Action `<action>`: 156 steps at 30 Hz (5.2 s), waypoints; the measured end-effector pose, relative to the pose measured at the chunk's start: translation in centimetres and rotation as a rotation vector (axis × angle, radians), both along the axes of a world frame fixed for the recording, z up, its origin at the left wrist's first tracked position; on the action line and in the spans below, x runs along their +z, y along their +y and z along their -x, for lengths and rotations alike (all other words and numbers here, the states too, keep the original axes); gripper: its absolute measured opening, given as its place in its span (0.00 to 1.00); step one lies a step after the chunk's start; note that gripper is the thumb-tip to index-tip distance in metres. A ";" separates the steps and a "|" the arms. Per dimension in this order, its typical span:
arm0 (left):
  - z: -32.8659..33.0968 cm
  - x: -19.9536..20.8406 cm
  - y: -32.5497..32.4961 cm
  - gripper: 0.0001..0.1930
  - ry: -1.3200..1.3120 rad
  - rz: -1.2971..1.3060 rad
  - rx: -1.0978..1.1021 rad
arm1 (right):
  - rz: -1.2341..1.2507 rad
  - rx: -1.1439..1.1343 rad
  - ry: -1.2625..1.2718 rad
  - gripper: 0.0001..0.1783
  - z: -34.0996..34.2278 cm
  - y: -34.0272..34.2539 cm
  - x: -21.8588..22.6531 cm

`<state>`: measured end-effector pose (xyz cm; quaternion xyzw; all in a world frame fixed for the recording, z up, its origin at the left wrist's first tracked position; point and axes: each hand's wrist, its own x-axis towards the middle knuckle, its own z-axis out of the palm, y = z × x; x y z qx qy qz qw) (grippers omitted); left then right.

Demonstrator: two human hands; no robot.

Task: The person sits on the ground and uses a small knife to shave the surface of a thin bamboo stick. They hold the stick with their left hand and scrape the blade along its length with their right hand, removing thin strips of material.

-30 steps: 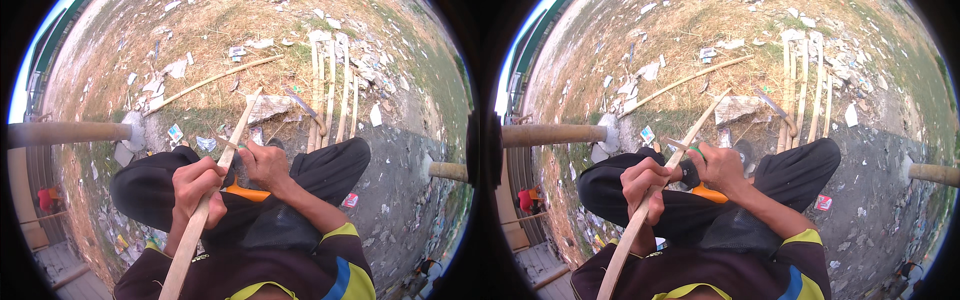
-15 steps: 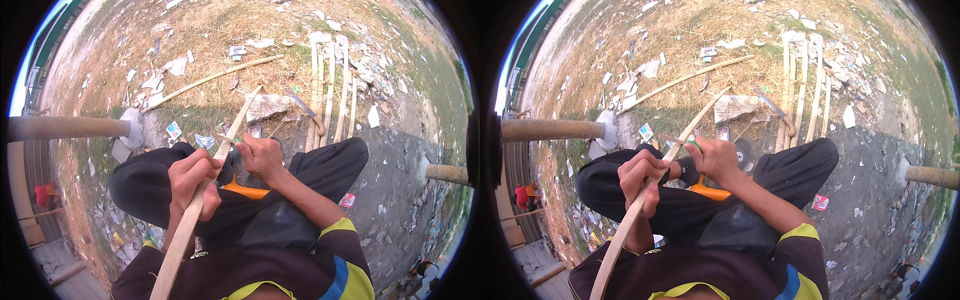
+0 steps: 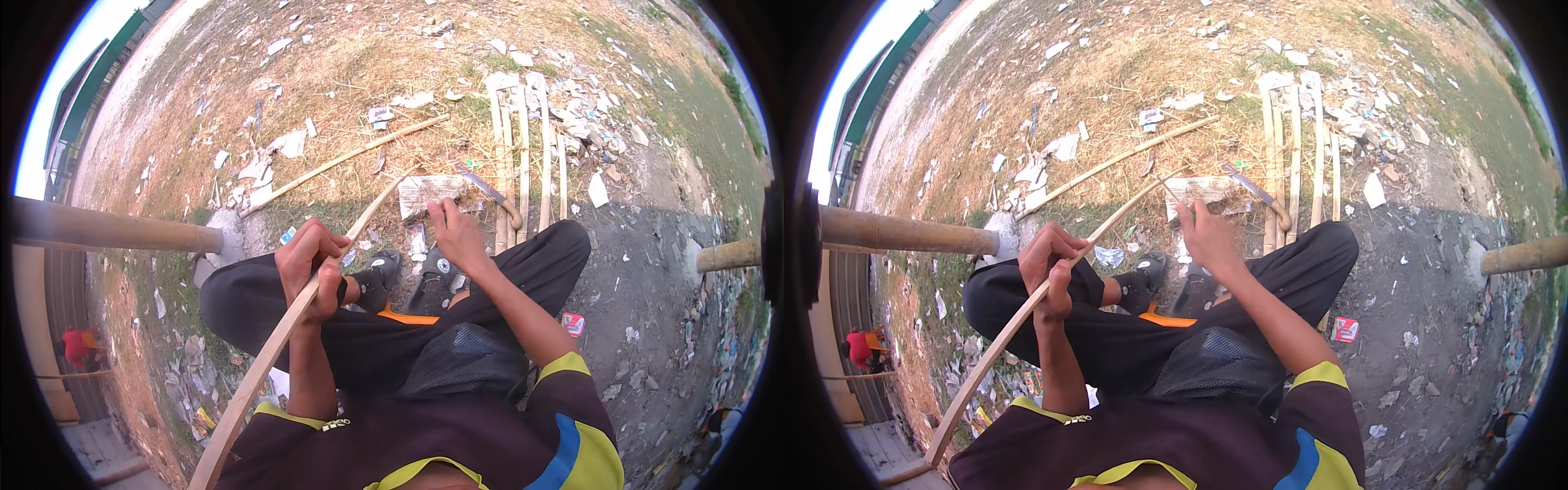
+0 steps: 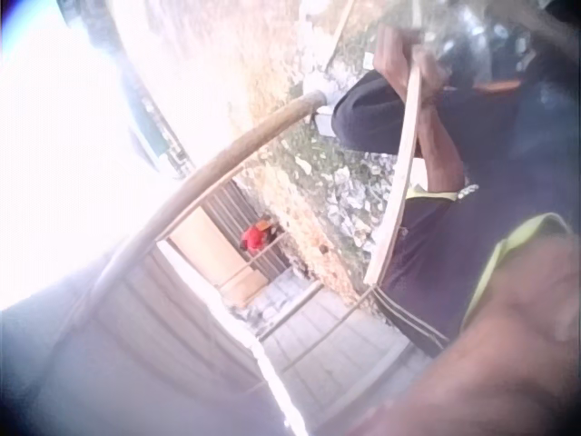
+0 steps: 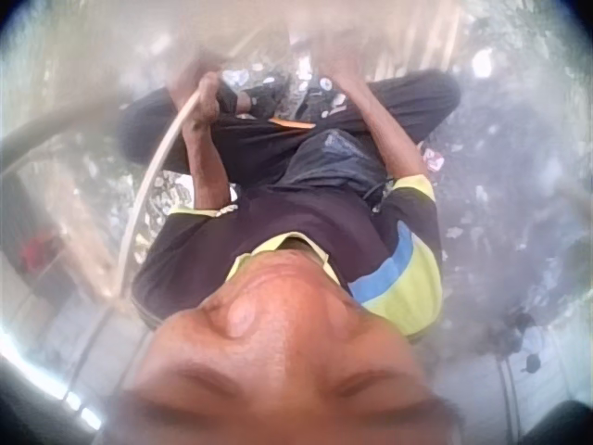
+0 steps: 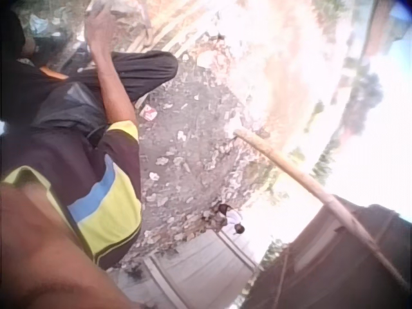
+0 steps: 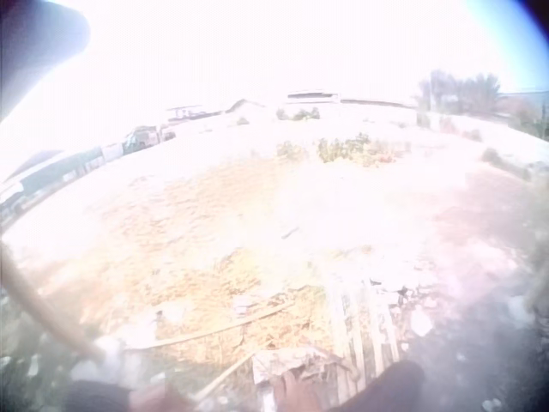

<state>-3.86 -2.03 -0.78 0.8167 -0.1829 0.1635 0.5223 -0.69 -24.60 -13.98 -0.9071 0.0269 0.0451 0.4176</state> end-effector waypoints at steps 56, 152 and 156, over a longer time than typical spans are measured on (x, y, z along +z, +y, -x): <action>-3.3 2.4 -0.3 0.05 -0.287 -0.122 0.104 | -0.301 0.304 -0.235 0.09 4.3 6.9 12.2; -1.7 9.9 -1.3 0.07 -0.473 0.494 -0.147 | -0.048 0.158 -0.218 0.09 3.2 5.0 6.8; -1.5 9.6 -0.7 0.07 -0.485 0.479 -0.147 | -0.159 0.213 -0.317 0.12 4.4 6.4 9.0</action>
